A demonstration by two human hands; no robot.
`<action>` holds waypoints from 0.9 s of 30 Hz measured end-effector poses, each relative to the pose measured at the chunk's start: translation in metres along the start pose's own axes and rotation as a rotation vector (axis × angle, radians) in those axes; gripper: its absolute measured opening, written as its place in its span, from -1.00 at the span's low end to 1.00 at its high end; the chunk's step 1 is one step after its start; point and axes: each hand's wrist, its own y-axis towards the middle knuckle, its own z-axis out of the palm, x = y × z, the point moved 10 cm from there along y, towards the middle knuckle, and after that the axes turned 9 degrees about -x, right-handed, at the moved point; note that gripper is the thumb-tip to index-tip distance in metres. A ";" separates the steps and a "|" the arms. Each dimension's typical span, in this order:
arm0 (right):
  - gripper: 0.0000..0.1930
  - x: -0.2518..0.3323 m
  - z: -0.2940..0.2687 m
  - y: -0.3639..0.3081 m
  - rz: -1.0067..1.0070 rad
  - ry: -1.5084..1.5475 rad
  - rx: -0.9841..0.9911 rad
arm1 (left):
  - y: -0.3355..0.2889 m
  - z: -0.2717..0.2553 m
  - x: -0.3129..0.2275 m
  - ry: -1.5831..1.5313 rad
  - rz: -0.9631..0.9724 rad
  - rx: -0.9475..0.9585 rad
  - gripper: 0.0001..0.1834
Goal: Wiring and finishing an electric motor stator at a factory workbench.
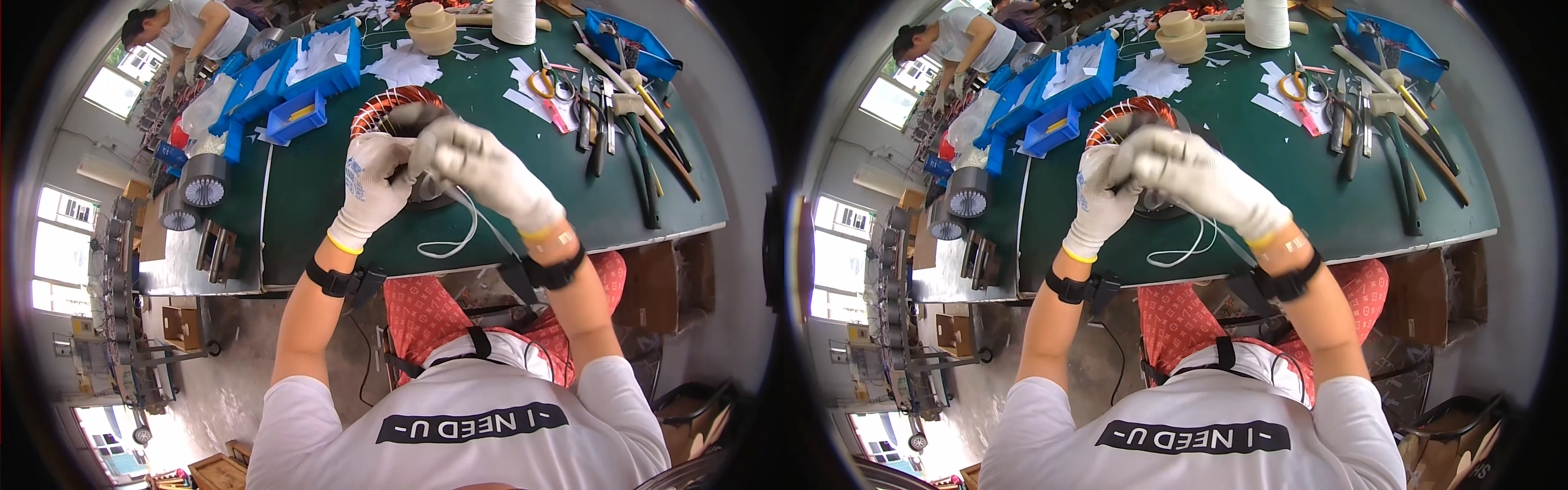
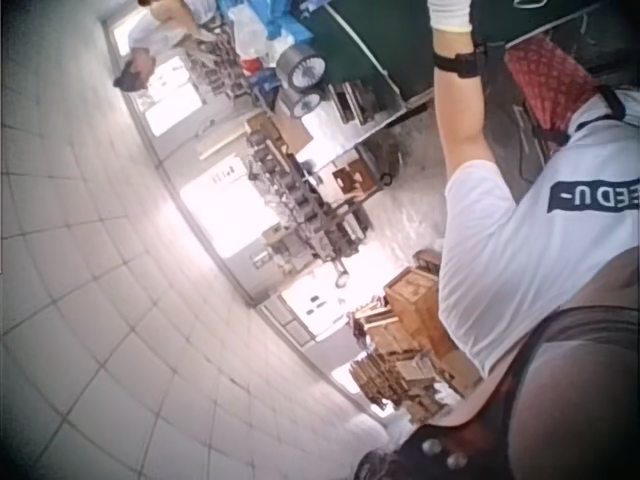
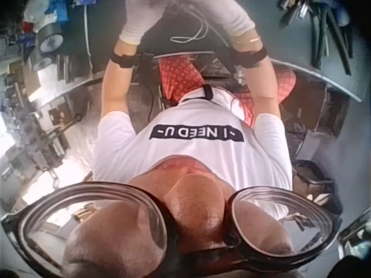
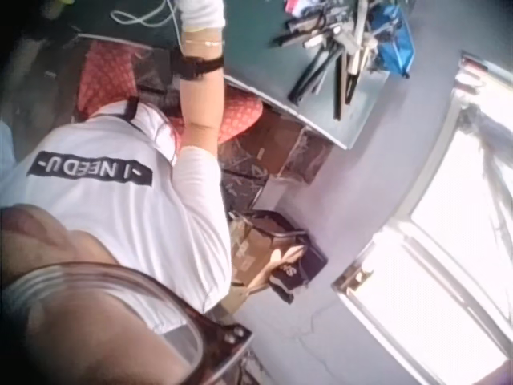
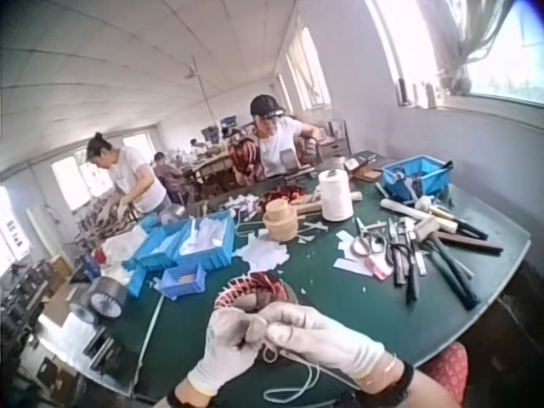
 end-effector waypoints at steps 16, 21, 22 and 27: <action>-0.78 0.008 -0.014 -0.114 -0.459 -1.207 -0.063 | 0.000 0.013 0.019 0.162 -0.202 0.144 -0.78; -0.77 0.048 -0.283 -0.513 0.864 -2.157 -0.125 | 0.004 0.003 0.019 0.081 -0.205 0.160 -0.78; -0.68 0.126 -0.323 -0.640 0.977 -1.973 -0.683 | 0.007 0.000 0.018 0.083 -0.156 0.141 -0.79; -0.71 0.074 -0.273 -0.589 1.122 -1.585 -0.526 | 0.014 0.009 0.013 0.055 -0.154 0.153 -0.78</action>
